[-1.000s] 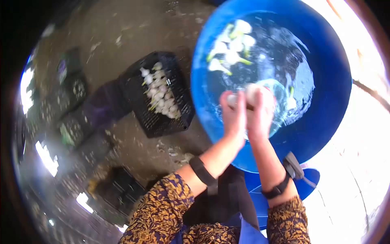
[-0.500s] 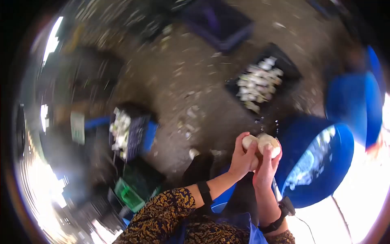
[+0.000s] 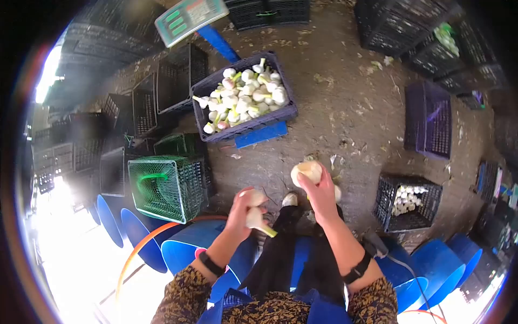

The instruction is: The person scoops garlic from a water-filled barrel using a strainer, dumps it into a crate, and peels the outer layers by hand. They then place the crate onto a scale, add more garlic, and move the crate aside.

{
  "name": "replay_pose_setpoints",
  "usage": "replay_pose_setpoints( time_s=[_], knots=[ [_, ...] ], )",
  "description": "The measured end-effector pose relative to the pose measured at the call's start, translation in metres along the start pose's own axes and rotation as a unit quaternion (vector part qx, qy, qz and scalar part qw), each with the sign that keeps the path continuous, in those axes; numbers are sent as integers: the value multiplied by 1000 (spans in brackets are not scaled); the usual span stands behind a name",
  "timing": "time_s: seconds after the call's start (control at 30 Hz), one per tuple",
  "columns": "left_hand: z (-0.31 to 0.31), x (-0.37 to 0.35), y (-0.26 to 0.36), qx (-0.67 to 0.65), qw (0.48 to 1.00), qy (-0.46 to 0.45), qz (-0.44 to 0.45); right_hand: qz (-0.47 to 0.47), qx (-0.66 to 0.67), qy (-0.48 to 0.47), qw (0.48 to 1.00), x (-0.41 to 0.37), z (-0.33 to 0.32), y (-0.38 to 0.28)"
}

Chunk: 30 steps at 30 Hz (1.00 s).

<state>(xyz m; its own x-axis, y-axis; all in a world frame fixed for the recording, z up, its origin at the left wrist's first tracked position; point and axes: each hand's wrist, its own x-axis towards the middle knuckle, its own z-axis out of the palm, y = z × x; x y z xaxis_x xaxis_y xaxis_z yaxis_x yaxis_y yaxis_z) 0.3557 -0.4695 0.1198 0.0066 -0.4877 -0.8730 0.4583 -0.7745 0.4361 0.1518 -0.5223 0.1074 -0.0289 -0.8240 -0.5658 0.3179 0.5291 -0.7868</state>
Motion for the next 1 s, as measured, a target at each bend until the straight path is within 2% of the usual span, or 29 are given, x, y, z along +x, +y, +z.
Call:
replay_pose_setpoints(
  time_s=[0.17, 0.23, 0.3, 0.37, 0.4, 0.47, 0.5, 0.57, 0.63, 0.7, 0.77, 0.83, 0.87, 0.9, 0.93, 0.97, 1.0],
  knots=[
    [-95, -5, 2, -144, 985, 95, 24, -15, -99, 3, 995, 103, 63, 14],
    [-105, -11, -2, -202, 968, 145, 10, -61, -180, -63, 980, 144, 94, 14],
    [-116, -9, -16, -170, 975, 139, 38, -82, -178, -118, 974, 187, 130, 23],
    [-112, -7, -22, -235, 959, 160, -4, -116, -268, -149, 945, 227, 162, 35],
    [-105, -7, -24, -245, 955, 167, -16, -114, -273, -156, 943, 242, 179, 40],
    [-93, -2, -25, -243, 955, 168, -28, -183, -321, -166, 914, 274, 217, 48],
    [-88, -1, -24, -230, 959, 164, -31, -151, -317, -190, 917, 281, 238, 40],
    [-76, 2, -20, -244, 953, 170, -48, -118, -424, -190, 878, 295, 276, 23],
    [-71, 5, -23, -273, 948, 158, -29, -178, -427, -161, 872, 322, 306, 34],
    [-64, 9, -20, -292, 942, 167, -27, -160, -456, -181, 856, 340, 330, 31],
    [-58, 7, -14, -304, 937, 171, -30, -186, -510, -132, 829, 349, 339, 38],
    [-52, 11, -3, -316, 933, 172, -25, -249, -520, -157, 802, 338, 321, 39],
    [-50, 14, -1, -315, 935, 163, -12, -201, -516, -213, 805, 321, 307, 31],
    [-48, 16, 3, -317, 935, 160, -9, -269, -494, -229, 795, 312, 280, 49],
    [-45, 19, 9, -308, 939, 154, -5, -223, -504, -272, 789, 283, 260, 38],
    [-43, 22, 15, -298, 943, 147, 0, 36, -508, -340, 791, 250, 249, 8],
    [-39, 24, 21, -296, 944, 143, 3, -18, -435, -386, 813, 230, 216, 28]
  ],
)
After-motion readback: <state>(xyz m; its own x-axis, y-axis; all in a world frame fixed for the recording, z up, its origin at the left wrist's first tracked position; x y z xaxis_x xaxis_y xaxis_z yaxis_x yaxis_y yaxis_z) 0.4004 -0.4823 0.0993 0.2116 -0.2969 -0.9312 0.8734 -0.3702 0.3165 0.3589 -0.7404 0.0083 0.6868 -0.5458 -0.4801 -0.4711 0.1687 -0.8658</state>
